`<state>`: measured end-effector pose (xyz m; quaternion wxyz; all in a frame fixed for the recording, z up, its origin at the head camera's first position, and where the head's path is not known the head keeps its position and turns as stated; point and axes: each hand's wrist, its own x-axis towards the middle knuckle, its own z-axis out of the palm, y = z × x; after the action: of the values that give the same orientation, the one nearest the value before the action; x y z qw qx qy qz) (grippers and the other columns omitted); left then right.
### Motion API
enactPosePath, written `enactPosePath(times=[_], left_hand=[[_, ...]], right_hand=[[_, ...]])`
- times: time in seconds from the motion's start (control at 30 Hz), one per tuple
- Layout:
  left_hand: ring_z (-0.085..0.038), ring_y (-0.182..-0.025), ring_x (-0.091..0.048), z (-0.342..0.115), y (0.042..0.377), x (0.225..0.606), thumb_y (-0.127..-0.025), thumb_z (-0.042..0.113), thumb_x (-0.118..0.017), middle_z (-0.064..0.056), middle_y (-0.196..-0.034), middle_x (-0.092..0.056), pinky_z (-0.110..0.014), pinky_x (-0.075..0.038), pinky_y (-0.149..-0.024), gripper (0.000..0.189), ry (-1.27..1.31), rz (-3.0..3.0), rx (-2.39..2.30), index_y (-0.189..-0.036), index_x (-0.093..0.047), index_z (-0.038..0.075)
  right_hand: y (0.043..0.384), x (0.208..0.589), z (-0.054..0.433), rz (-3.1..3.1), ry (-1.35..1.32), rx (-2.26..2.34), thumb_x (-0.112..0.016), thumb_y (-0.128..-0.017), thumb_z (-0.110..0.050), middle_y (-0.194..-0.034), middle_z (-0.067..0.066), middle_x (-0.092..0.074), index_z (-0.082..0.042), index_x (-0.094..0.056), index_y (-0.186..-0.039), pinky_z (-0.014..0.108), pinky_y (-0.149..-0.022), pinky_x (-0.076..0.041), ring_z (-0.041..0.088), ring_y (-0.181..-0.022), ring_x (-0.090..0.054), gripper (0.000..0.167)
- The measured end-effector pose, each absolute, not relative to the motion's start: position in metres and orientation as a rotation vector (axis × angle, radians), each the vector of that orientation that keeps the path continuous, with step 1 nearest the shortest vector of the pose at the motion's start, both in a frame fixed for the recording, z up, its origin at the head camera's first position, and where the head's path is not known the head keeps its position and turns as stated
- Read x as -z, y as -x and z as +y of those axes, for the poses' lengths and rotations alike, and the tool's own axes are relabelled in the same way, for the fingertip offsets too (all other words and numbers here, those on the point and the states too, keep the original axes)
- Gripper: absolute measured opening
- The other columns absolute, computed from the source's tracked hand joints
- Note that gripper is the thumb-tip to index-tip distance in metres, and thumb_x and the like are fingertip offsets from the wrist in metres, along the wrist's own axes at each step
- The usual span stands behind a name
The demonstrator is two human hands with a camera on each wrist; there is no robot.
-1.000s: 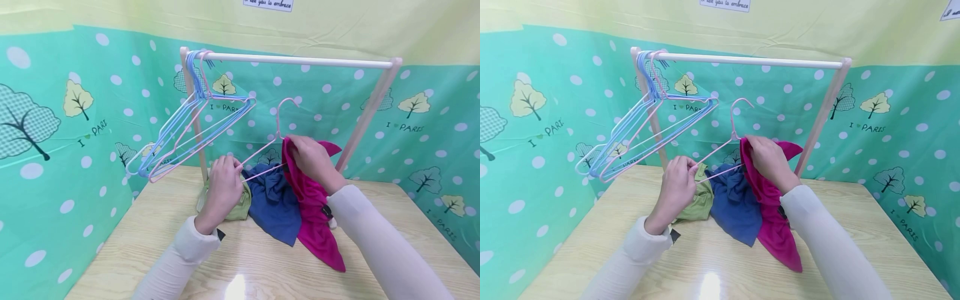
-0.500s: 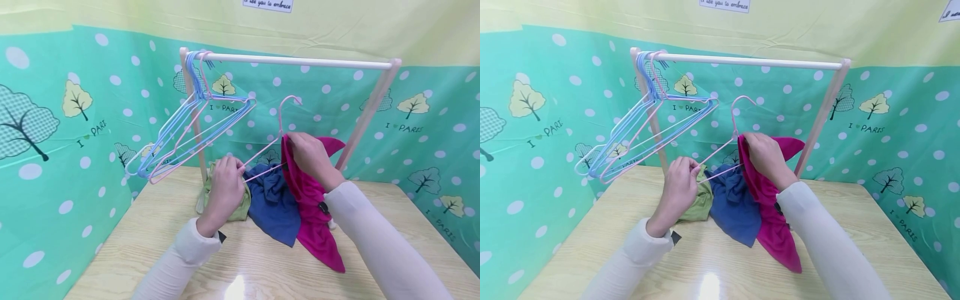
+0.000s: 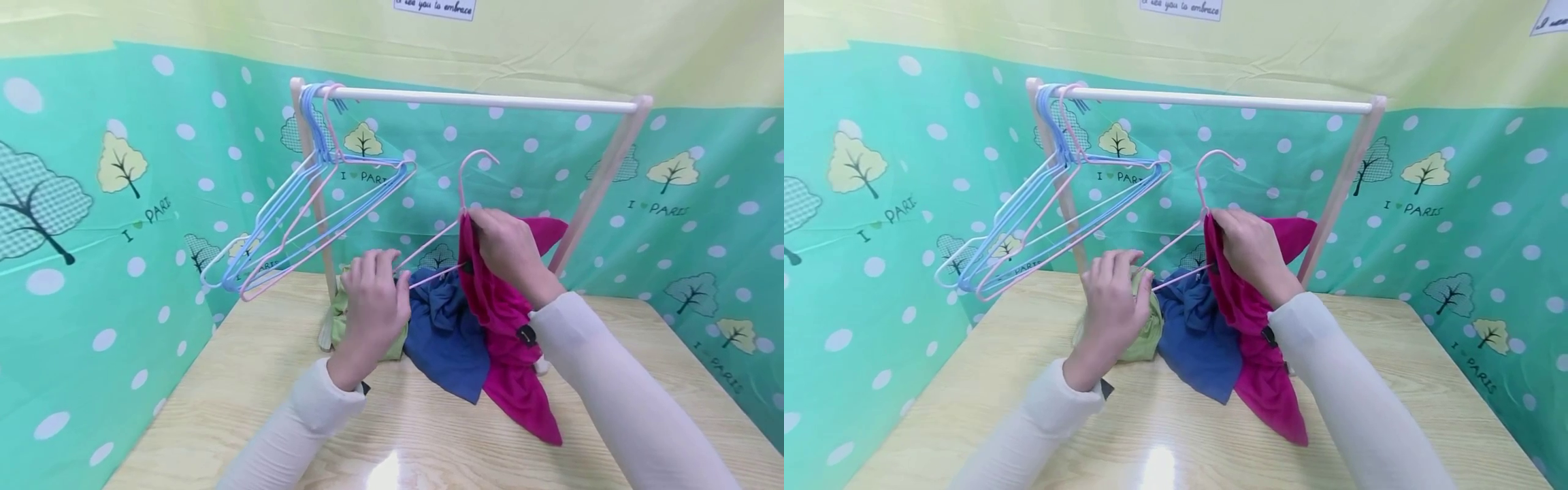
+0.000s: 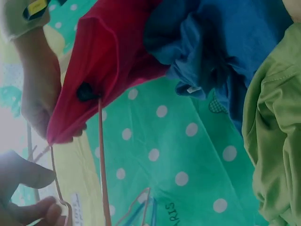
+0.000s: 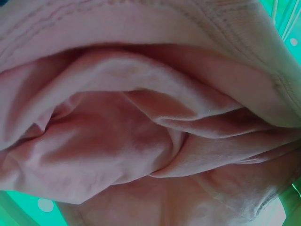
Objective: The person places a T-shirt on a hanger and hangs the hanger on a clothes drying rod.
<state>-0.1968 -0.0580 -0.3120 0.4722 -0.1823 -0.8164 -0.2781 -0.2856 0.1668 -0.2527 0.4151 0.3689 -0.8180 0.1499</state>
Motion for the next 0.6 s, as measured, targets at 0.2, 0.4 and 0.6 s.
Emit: enactPosePath(times=[0.2,0.4,0.6], left_hand=[[-0.033,-0.095,-0.052,-0.04,0.192,0.315,-0.093,0.011,-0.071,-0.014,-0.107,-0.062,-0.044,-0.04,-0.078,0.023,0.55,-1.917,0.502,-0.114,-0.065,0.001],[-0.028,-0.098,-0.056,-0.015,0.195,0.314,-0.096,0.014,-0.067,-0.011,-0.107,-0.064,-0.039,-0.047,-0.09,0.02,0.759,-2.033,0.489,-0.112,-0.068,0.003],[-0.026,-0.099,-0.055,0.005,0.205,0.317,-0.098,0.014,-0.065,-0.01,-0.109,-0.063,-0.035,-0.047,-0.094,0.02,0.866,-2.154,0.555,-0.114,-0.066,0.001]], right_hand=[[0.287,0.252,0.172,-2.093,-0.9,-0.409,-0.067,-0.095,0.004,-0.094,0.022,-0.071,0.006,-0.068,-0.119,0.049,-0.078,-0.061,0.038,-0.086,-0.07,0.024],[0.289,0.251,0.178,-2.1,-0.876,-0.435,-0.068,-0.094,0.006,-0.092,0.022,-0.071,0.007,-0.068,-0.115,0.049,-0.075,-0.061,0.039,-0.084,-0.07,0.022],[0.293,0.25,0.182,-2.132,-0.863,-0.443,-0.069,-0.093,0.005,-0.086,0.021,-0.068,0.008,-0.068,-0.111,0.047,-0.074,-0.061,0.037,-0.078,-0.069,0.019]])
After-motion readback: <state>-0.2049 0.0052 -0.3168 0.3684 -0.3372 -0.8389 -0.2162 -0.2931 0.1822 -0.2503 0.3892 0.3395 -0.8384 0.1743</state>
